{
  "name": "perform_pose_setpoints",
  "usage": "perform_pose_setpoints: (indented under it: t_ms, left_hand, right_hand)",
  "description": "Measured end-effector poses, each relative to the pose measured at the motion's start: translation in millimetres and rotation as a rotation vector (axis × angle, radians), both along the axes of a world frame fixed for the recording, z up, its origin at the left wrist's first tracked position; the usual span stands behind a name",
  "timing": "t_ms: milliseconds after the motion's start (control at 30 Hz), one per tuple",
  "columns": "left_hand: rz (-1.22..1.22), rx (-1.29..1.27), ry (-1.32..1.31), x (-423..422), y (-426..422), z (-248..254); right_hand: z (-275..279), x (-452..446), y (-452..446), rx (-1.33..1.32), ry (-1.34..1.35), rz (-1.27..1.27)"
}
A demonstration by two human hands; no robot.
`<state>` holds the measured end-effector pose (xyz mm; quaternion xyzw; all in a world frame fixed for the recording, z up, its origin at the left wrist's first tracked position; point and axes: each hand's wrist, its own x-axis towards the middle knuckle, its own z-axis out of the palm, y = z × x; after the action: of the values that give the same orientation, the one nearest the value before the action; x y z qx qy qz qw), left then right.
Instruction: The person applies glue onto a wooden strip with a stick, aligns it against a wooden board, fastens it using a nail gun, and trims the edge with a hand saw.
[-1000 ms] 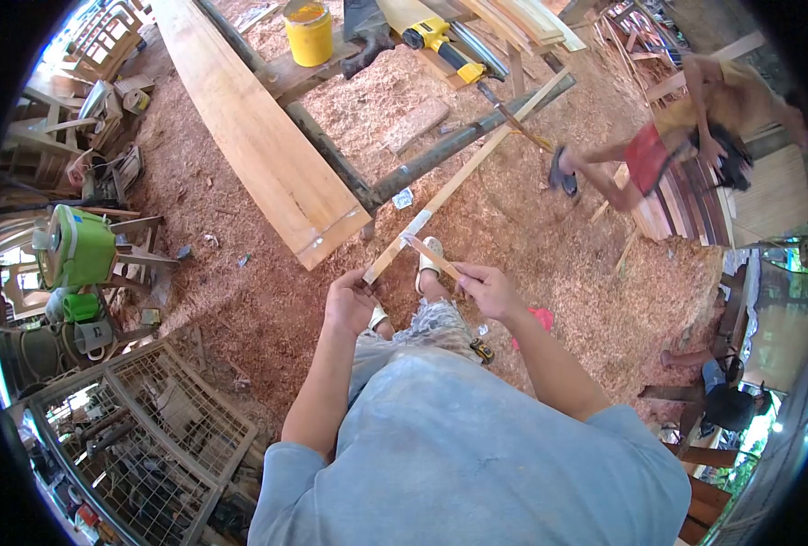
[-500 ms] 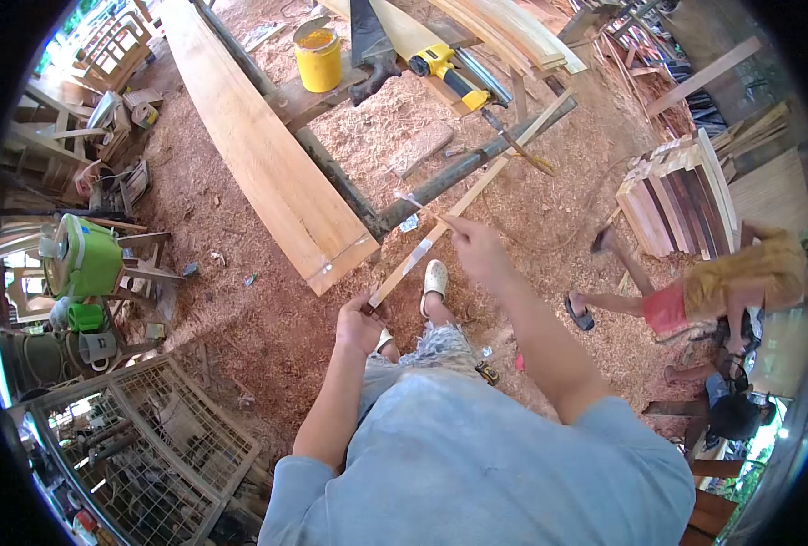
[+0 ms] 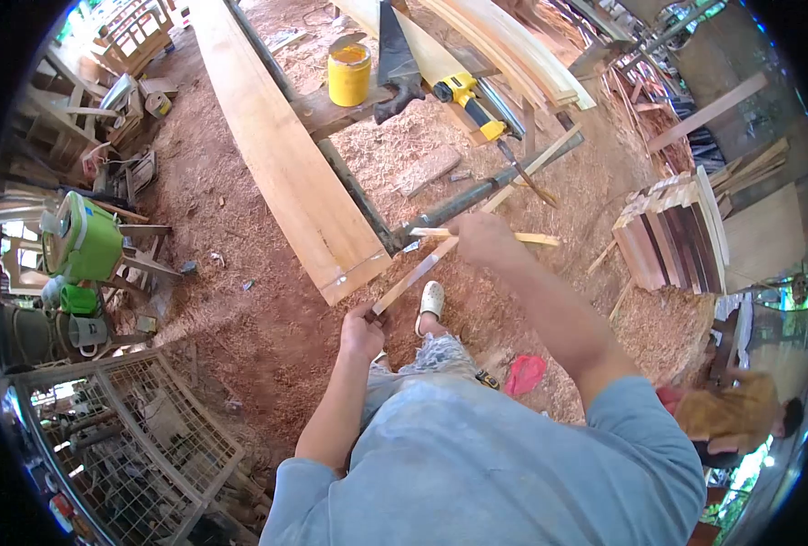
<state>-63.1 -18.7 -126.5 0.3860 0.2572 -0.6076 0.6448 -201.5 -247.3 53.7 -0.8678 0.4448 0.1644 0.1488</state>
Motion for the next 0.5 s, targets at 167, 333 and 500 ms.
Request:
perform_pose_setpoints:
  t_ms: [167, 333, 500]
  left_hand:
    - [0.038, -0.079, 0.046, 3.5, -1.8, -8.5]
    - [0.055, 0.02, -0.003, 0.1, 1.4, 0.4]
    - [0.086, 0.013, 0.087, -6.7, 4.2, -28.5]
  right_hand:
    - [17.8, -4.8, -9.1, 0.064, -0.05, 0.075]
    - [63.8, 20.5, -77.0, -0.183, -0.528, -0.031]
    - [137.8, 111.2, -157.6, -0.409, -0.26, -0.012]
